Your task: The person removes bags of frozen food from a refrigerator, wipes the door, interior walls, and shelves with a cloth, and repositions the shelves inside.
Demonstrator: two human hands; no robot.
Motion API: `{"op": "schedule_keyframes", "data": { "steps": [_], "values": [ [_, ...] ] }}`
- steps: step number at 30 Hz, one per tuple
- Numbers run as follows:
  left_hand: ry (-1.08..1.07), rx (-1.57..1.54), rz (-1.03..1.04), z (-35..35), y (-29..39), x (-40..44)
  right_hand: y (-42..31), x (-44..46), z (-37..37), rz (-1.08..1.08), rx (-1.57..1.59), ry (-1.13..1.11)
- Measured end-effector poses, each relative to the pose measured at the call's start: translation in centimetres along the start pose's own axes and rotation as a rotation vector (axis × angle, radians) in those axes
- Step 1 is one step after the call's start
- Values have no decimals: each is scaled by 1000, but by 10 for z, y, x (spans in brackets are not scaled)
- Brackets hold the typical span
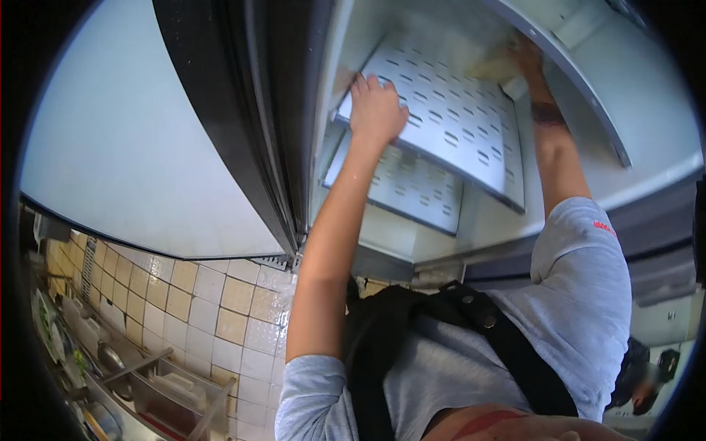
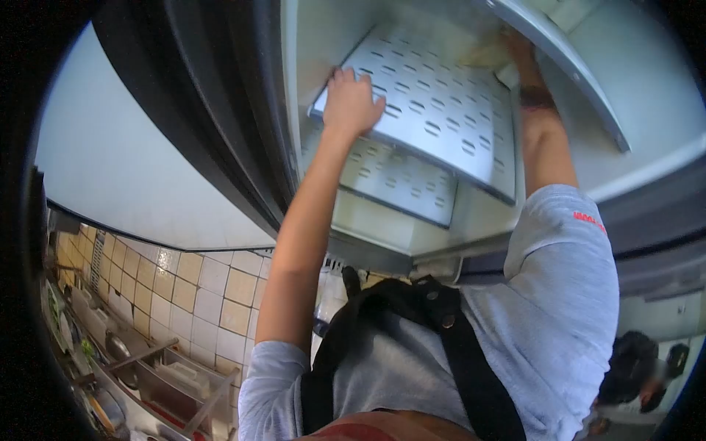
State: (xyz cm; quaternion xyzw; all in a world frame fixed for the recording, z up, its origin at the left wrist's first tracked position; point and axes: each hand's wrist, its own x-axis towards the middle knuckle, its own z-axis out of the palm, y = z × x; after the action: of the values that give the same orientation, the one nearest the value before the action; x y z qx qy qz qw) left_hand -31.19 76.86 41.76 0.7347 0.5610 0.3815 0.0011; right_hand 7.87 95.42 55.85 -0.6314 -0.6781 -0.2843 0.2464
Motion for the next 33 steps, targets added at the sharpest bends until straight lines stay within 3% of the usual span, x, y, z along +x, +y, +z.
{"op": "schedule_keyframes", "data": {
  "steps": [1, 7, 9, 12, 14, 17, 20, 22, 24, 28, 33],
  "values": [
    [-93, 49, -50, -2, -1, 0, 18, 4, 7, 15, -110, 71],
    [53, -112, -76, 1, -2, 1, 15, 17, 46, -120, -324, 506],
    [57, -146, -84, 0, -2, 1, -18, 22, 48, -122, -145, 648],
    [85, -98, -84, -1, -1, 0, -89, 46, 50, -10, 419, 748],
    [48, -78, -92, 1, 0, -1, -108, 66, 75, 24, 539, 736],
    [58, -27, -94, 4, 2, -2, -136, 120, 122, -130, 267, 689],
    [66, -19, -85, 4, 2, -4, -173, 145, 155, -736, 180, 573],
    [58, -39, -79, 5, -3, -3, -208, 140, 129, -490, 379, 219],
    [41, -69, -76, 3, -5, -2, -204, 139, 110, -450, 307, 73],
    [48, -93, -61, 1, -9, -2, -157, 127, 60, -569, -82, 48],
    [58, -112, -42, 4, -14, -2, -106, 75, 17, -523, -375, 139]
  ]
}}
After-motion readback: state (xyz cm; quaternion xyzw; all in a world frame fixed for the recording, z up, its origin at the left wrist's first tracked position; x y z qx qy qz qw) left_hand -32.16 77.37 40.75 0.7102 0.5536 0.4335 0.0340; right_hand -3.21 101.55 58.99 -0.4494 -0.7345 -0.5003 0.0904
